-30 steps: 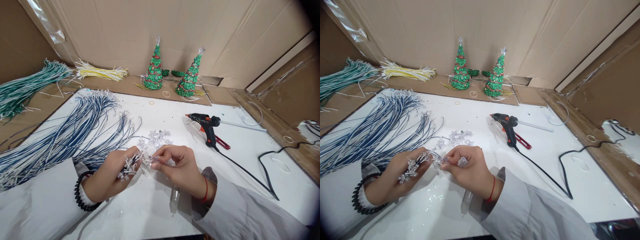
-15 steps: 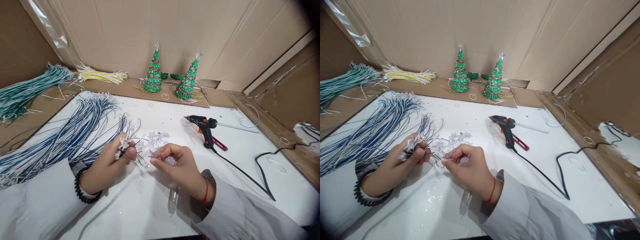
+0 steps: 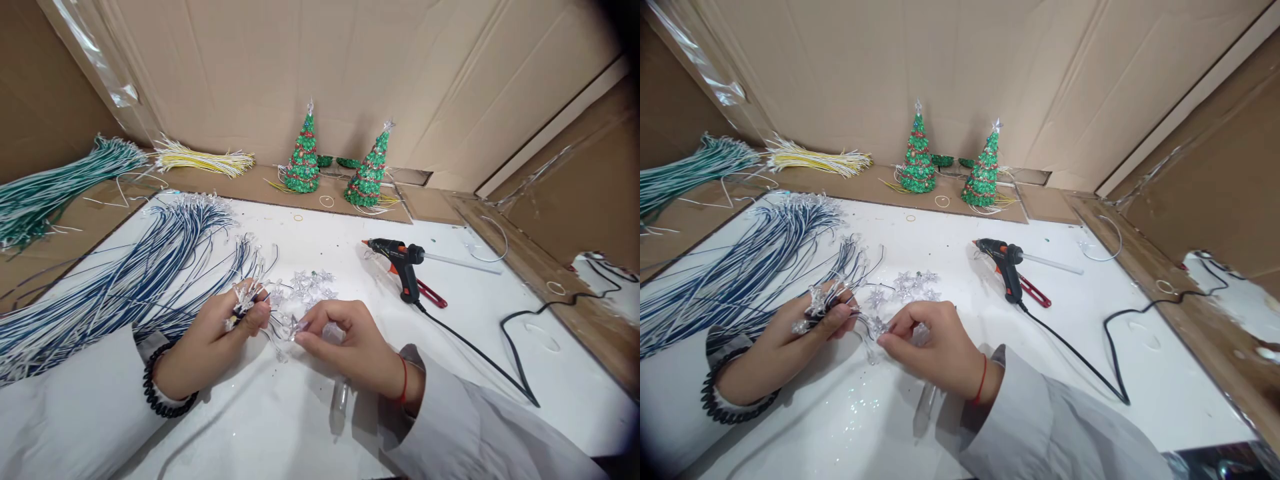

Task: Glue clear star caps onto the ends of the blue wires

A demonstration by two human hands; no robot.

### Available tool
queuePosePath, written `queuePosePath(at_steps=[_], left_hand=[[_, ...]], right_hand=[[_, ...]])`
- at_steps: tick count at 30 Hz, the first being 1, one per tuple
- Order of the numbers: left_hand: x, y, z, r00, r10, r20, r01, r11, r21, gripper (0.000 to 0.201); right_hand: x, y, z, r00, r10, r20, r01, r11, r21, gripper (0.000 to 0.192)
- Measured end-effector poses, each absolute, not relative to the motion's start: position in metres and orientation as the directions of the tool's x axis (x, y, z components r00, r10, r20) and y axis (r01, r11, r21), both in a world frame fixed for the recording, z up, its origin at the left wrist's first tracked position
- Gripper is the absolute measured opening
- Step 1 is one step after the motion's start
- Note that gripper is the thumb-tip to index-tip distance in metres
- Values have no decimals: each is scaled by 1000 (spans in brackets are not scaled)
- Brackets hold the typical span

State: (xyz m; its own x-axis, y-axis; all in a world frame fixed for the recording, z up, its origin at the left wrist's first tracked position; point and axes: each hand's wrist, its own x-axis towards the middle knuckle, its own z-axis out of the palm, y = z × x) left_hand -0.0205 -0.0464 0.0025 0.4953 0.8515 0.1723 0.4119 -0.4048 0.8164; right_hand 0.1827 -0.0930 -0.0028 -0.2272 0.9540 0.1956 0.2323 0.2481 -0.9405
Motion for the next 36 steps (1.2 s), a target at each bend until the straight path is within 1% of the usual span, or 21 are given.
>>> queuePosePath(at_steps=[1, 5, 6, 7, 9, 11, 12, 13, 14, 16, 18, 21, 25, 26, 28, 30, 32, 33, 34, 35, 36], left_hand=[[-19, -47, 4, 501, 845, 185, 408, -419, 811, 15], [-17, -47, 11, 509, 811, 289, 388, -515, 764, 10], [-17, -47, 11, 502, 809, 304, 391, -526, 755, 11], [-17, -47, 11, 493, 813, 310, 401, -529, 748, 12], [-18, -47, 10, 481, 822, 305, 426, -523, 738, 14], [-19, -47, 10, 478, 826, 297, 429, -515, 742, 14], [-19, -47, 9, 479, 829, 290, 423, -507, 751, 15], [-19, -47, 9, 481, 831, 279, 412, -495, 765, 16], [-18, -46, 10, 485, 834, 262, 402, -479, 781, 18], [-17, -47, 10, 485, 843, 232, 387, -445, 808, 21], [-17, -47, 10, 468, 857, 216, 381, -417, 825, 22], [-17, -47, 9, 449, 872, 195, 357, -375, 855, 20], [-18, -47, 8, 450, 878, 164, 334, -336, 880, 18], [-18, -47, 8, 450, 878, 162, 340, -336, 878, 18], [-18, -47, 8, 462, 872, 162, 345, -345, 873, 18], [-17, -47, 9, 490, 854, 178, 343, -376, 861, 18], [-16, -46, 10, 527, 823, 213, 338, -433, 836, 18], [-16, -46, 11, 545, 806, 232, 331, -461, 823, 17], [-16, -45, 12, 561, 789, 250, 321, -485, 813, 16], [-16, -45, 12, 574, 775, 265, 309, -505, 806, 16], [-17, -44, 13, 584, 763, 276, 297, -518, 802, 16]], right_hand=[[183, -94, -3, -235, 954, 186, 227, 239, -944, 19], [186, -96, 1, -383, 919, 97, 248, 204, -947, 31], [188, -95, 2, -375, 922, 98, 258, 205, -944, 33], [189, -93, 2, -328, 937, 116, 272, 212, -939, 34], [191, -88, 2, -181, 965, 190, 345, 243, -906, 31], [193, -80, 0, -73, 953, 293, 476, 292, -830, 19], [193, -77, -2, -68, 936, 344, 550, 323, -770, 11], [193, -73, -4, -94, 918, 385, 619, 357, -699, 7], [192, -69, -6, -140, 902, 409, 678, 388, -624, 13], [190, -64, -9, -238, 884, 402, 761, 427, -488, 20], [187, -61, -12, -289, 888, 357, 804, 428, -413, 20], [183, -61, -13, -293, 902, 318, 816, 409, -408, 17], [183, -62, -14, -273, 902, 335, 812, 403, -423, 13], [183, -62, -14, -261, 900, 349, 799, 404, -445, 12], [184, -63, -14, -210, 899, 385, 738, 404, -540, 17], [183, -64, -13, -101, 919, 382, 612, 360, -704, 23], [181, -66, -12, -13, 967, 255, 369, 242, -897, 25], [180, -67, -11, -5, 986, 168, 220, 164, -962, 26], [178, -67, -10, -18, 996, 92, 79, 93, -992, 27], [175, -68, -9, -41, 998, 39, -34, 37, -999, 28], [173, -69, -8, -59, 998, 7, -112, 0, -994, 29]])
